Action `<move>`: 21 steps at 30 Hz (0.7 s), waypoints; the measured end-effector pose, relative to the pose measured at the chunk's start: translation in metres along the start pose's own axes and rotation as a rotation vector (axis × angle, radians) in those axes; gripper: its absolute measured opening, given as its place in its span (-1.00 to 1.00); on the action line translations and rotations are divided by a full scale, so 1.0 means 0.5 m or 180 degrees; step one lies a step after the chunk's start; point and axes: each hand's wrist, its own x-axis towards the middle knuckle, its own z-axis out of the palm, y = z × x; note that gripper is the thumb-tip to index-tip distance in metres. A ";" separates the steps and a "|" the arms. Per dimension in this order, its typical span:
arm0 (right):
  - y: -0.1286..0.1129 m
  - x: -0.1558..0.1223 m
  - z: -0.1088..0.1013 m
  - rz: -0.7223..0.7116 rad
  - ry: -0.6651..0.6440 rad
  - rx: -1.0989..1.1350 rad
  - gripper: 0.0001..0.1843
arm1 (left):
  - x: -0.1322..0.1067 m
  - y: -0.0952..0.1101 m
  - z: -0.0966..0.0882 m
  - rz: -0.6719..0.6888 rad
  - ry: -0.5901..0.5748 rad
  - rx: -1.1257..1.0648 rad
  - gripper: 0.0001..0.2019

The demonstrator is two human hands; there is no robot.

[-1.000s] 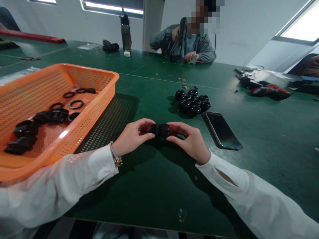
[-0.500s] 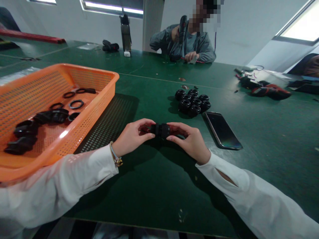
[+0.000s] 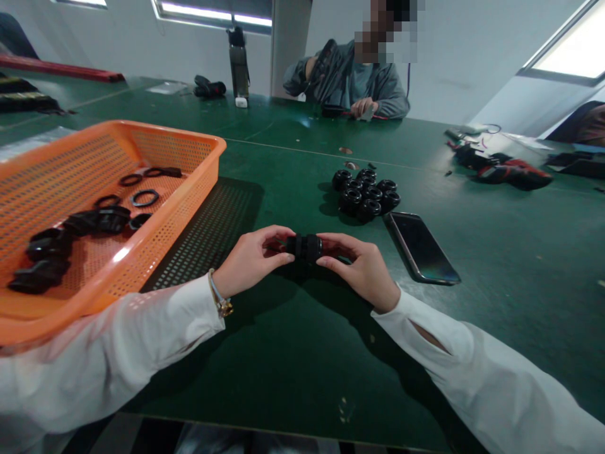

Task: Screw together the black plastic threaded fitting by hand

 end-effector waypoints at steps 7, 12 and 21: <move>-0.003 0.000 0.001 -0.0004 0.0013 -0.0024 -0.68 | 0.000 0.003 0.000 -0.0009 -0.0005 -0.0004 -0.69; -0.002 0.000 0.001 -0.0002 0.0004 -0.0042 -0.67 | 0.000 0.002 -0.001 -0.0013 0.0001 -0.0005 -0.68; -0.002 0.001 0.000 0.0029 -0.0016 -0.0148 -0.69 | -0.002 0.004 0.000 0.0014 -0.0010 0.0029 -0.68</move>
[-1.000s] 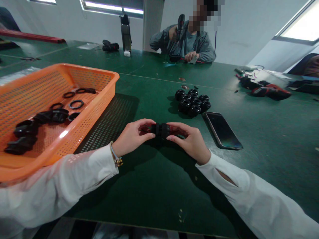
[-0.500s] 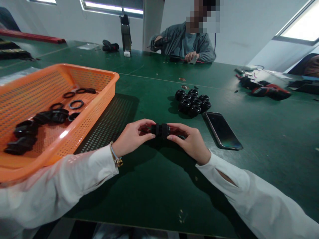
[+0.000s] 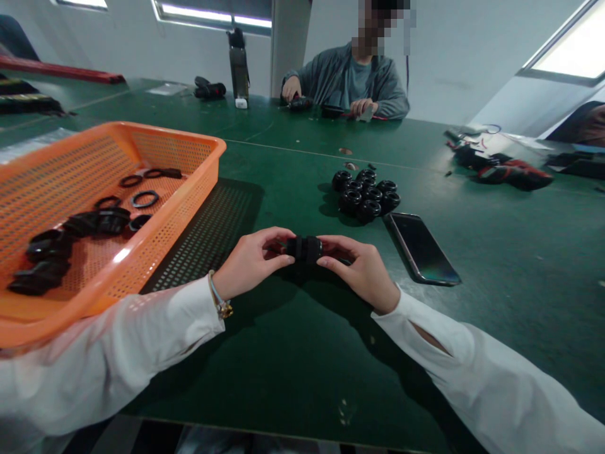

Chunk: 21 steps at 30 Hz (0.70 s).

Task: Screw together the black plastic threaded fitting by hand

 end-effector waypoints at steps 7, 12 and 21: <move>-0.003 0.000 0.001 0.0031 0.0003 -0.0009 -0.71 | 0.000 0.000 0.001 -0.0006 -0.0005 0.0048 -0.67; -0.004 0.000 0.002 0.0061 0.0010 -0.0018 -0.69 | -0.001 0.000 0.001 0.0013 0.0004 0.0048 -0.67; -0.001 -0.001 0.002 0.0087 0.0013 0.0012 -0.62 | 0.003 -0.004 0.000 0.0036 0.0010 0.0048 -0.69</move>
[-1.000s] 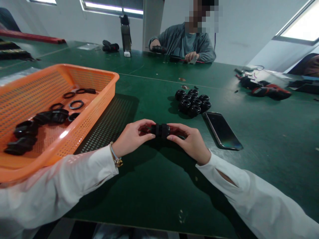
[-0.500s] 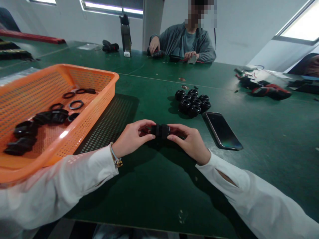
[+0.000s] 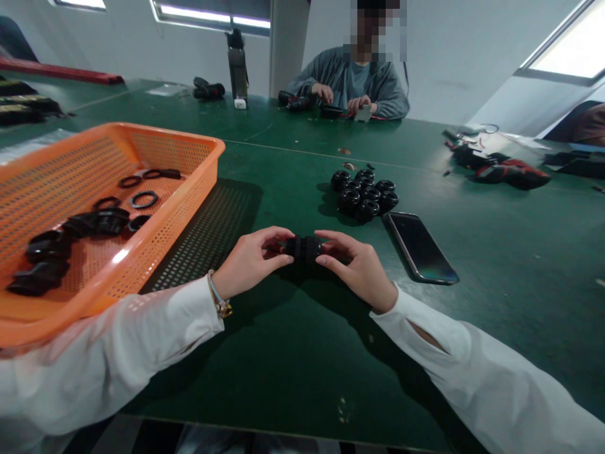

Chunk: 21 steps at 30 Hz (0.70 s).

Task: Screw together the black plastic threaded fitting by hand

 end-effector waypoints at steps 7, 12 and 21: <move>0.002 -0.004 0.000 -0.0135 -0.0120 0.0152 -0.58 | 0.000 0.003 -0.001 -0.0060 0.0015 0.0066 -0.68; 0.005 -0.004 0.001 -0.0140 -0.0137 0.0109 -0.55 | -0.002 0.004 0.000 -0.0089 -0.0007 0.0044 -0.68; 0.004 -0.003 -0.001 -0.0116 -0.0130 -0.0059 -0.54 | -0.002 0.006 0.000 -0.0064 -0.0026 0.0020 -0.69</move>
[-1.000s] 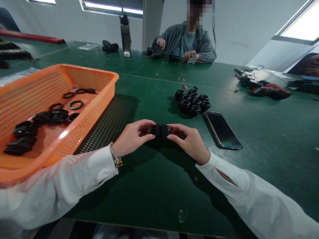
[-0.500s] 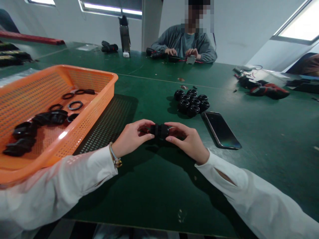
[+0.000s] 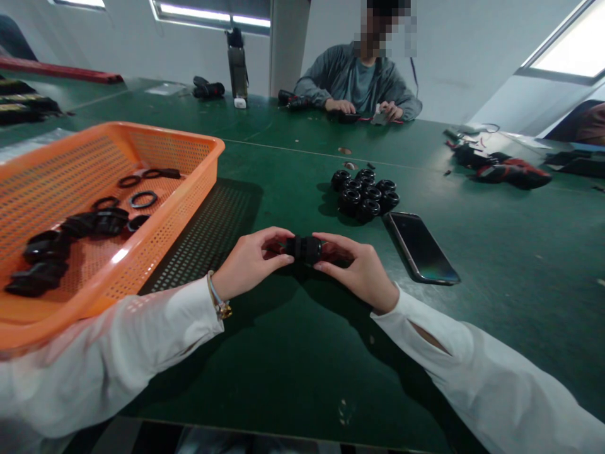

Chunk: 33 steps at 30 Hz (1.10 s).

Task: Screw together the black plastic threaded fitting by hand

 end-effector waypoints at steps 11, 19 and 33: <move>0.000 0.001 0.000 0.0046 -0.0027 0.0020 -0.54 | -0.002 0.000 0.000 0.0024 0.0030 0.0082 -0.69; -0.003 0.001 -0.001 0.0041 -0.0027 -0.0041 -0.54 | -0.002 0.002 0.001 0.0011 0.0029 0.0013 -0.68; -0.004 0.002 -0.002 0.0090 -0.0041 -0.0100 -0.56 | -0.003 -0.002 -0.002 0.0065 0.0037 0.0060 -0.69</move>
